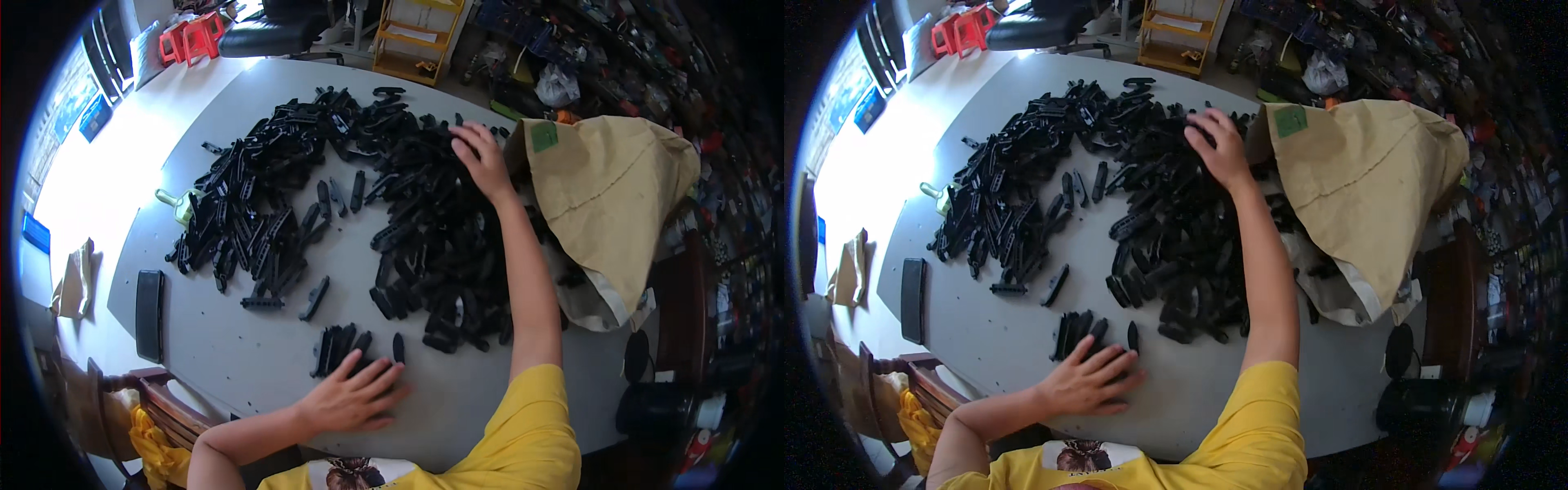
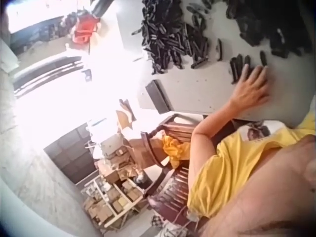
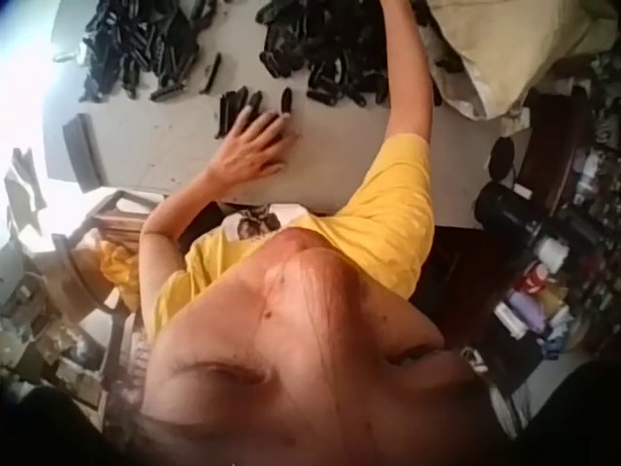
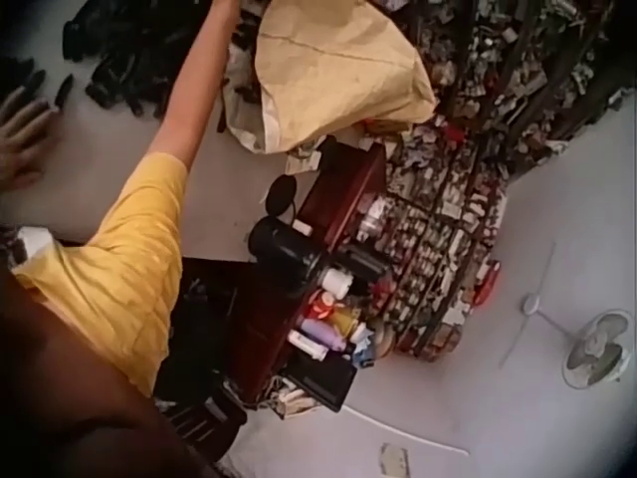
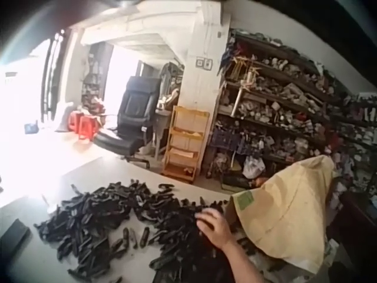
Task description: Manually assembling or inspecting small black plastic components on a workbench.
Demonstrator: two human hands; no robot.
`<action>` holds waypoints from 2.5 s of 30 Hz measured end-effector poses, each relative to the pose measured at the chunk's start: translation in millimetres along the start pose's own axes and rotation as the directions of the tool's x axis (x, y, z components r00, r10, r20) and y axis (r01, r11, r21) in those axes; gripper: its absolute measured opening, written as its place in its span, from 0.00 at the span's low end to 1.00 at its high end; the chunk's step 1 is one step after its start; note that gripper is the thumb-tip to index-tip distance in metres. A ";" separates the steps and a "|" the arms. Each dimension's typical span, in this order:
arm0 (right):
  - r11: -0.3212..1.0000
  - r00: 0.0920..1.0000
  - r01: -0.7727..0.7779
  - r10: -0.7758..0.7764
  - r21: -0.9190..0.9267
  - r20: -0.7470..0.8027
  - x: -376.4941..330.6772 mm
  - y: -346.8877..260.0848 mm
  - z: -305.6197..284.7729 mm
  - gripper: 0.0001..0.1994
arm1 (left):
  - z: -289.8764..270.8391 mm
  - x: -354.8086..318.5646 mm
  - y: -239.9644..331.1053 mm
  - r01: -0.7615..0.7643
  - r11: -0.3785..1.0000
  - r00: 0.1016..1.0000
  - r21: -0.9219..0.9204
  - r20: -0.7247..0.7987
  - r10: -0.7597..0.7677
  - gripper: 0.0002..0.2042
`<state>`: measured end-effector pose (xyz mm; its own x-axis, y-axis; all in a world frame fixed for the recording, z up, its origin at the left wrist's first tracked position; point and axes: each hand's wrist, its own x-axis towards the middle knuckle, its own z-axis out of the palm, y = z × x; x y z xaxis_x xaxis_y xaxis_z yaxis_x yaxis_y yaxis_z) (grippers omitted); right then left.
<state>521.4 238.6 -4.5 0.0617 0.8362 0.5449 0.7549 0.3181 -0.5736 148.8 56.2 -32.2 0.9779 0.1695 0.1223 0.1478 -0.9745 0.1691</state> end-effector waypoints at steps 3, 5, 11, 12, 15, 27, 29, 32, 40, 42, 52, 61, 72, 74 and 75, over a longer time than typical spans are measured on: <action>0.938 0.977 -0.207 0.181 -0.279 -0.115 34.5 69.1 18.3 0.25 | -3.5 4.0 -4.3 -0.029 0.997 0.999 -0.075 -0.021 0.028 0.24; 0.755 0.871 -0.485 0.465 -0.442 -0.161 50.1 69.1 18.8 0.33 | -0.2 0.9 -2.2 -0.016 0.989 0.998 -0.149 -0.057 0.007 0.23; 0.588 0.663 -0.671 0.749 -0.452 -0.010 33.3 98.0 8.1 0.34 | 5.9 -3.7 -3.0 0.007 0.978 0.997 -0.208 -0.077 -0.023 0.19; 0.668 0.724 -0.606 0.688 -0.431 0.049 23.5 100.3 4.3 0.32 | 6.0 -4.1 -2.4 -0.006 0.989 0.997 -0.149 -0.080 -0.006 0.19; 0.794 0.823 -0.460 0.549 -0.397 0.146 -6.3 100.9 7.7 0.28 | 2.6 -3.2 -4.1 -0.028 0.995 0.998 -0.101 -0.051 0.023 0.19; 0.849 0.842 -0.279 0.441 -0.449 0.311 -76.9 -91.6 83.4 0.25 | 1.5 -25.2 -9.3 -0.053 0.997 0.998 0.059 0.034 0.051 0.26; 0.855 0.852 -0.257 0.420 -0.451 0.312 -86.3 -109.6 94.6 0.26 | -3.9 -41.7 -17.4 -0.062 0.995 0.997 0.077 0.050 0.058 0.27; 0.848 0.862 -0.239 0.409 -0.473 0.298 -100.8 -134.8 106.7 0.24 | -9.3 -67.8 -28.8 -0.068 0.994 0.997 0.083 0.048 0.064 0.27; 0.842 0.878 -0.231 0.396 -0.487 0.268 -132.3 -173.4 126.8 0.23 | -19.8 -116.7 -43.3 -0.179 0.972 0.982 0.152 -0.027 0.185 0.24; 0.851 0.907 -0.222 0.359 -0.477 0.218 -145.1 -171.1 122.3 0.23 | -18.6 -118.4 -43.8 -0.189 0.974 0.981 0.126 -0.024 0.193 0.24; 0.923 0.965 -0.260 0.260 -0.282 -0.038 -288.3 -307.5 41.0 0.07 | -45.7 -182.2 -37.4 0.301 0.883 0.691 -0.360 -0.556 -0.462 0.15; 0.864 0.963 -0.264 0.261 -0.429 -0.067 -337.4 -321.7 68.8 0.12 | -22.4 -153.6 7.3 0.259 0.966 0.932 -0.014 -0.259 -0.254 0.15; 0.514 0.590 -0.437 0.783 0.738 -0.197 -330.4 -389.9 71.7 0.08 | -17.6 -149.8 45.3 0.234 0.698 0.829 -0.677 -0.237 -0.507 0.07; 0.432 0.661 -0.334 0.741 0.838 -0.119 -328.4 -402.5 79.2 0.07 | -28.3 -142.9 61.4 0.231 0.304 0.831 -0.924 0.025 -0.555 0.09; 0.434 0.674 -0.332 0.730 0.838 -0.111 -325.1 -406.6 83.6 0.07 | -27.1 -138.5 69.9 0.161 0.234 0.829 -0.959 0.003 -0.559 0.11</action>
<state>139.9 -125.2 0.5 0.6653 0.7464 0.0170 -0.2396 0.2350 -0.9420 19.7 -31.4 -10.9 0.7286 0.6849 0.0044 0.0505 -0.0600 0.9969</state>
